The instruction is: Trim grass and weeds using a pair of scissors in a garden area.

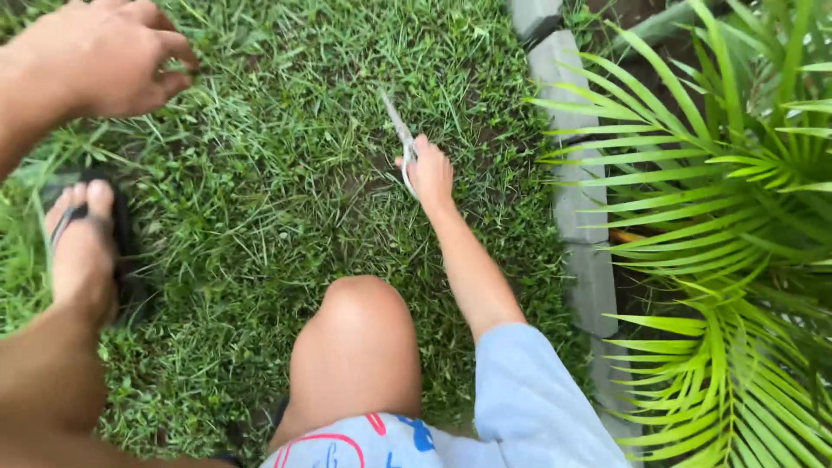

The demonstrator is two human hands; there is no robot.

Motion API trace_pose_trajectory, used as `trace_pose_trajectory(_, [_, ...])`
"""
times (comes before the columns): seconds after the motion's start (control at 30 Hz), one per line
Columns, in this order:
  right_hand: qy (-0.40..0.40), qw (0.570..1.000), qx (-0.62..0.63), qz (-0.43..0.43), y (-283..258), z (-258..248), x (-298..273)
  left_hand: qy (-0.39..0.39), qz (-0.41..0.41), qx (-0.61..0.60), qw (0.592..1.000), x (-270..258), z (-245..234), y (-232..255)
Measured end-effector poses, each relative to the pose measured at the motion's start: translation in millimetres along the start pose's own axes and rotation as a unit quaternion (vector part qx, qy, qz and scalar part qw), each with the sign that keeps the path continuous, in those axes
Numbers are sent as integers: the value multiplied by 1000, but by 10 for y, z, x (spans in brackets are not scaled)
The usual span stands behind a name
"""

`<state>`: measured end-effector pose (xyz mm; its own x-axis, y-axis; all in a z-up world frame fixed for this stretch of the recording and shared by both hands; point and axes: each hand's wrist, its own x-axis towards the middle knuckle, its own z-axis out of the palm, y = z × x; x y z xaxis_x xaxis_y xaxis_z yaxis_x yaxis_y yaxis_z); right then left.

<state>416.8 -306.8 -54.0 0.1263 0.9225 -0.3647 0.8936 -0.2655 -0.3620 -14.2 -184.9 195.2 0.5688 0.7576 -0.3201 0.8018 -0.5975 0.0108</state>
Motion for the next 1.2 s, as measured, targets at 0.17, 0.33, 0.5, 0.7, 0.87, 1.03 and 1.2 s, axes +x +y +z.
trace_pose_trajectory(0.17, [108,991,73,-37,-297,-397,-1144,-63,-55,-126,989,439,668,-400])
trace_pose_trajectory(0.33, [164,979,8,119,585,-221,-2041,-5,-14,-31,999,510,285,360])
trace_pose_trajectory(0.5, [51,940,-30,337,972,-166,-2740,-72,40,-103,991,446,1041,641])
trace_pose_trajectory(0.7, [30,934,-10,355,887,-217,-2372,-110,48,-104,987,286,1382,465])
trace_pose_trajectory(0.87, [49,948,-27,312,1186,35,-2284,-95,51,-88,990,49,1586,244])
trace_pose_trajectory(1.03, [85,945,34,313,1113,165,-2251,-100,32,-93,990,-189,1622,96])
trace_pose_trajectory(1.2, [59,975,-102,190,760,27,-1800,-111,32,-70,991,-379,1681,-26])
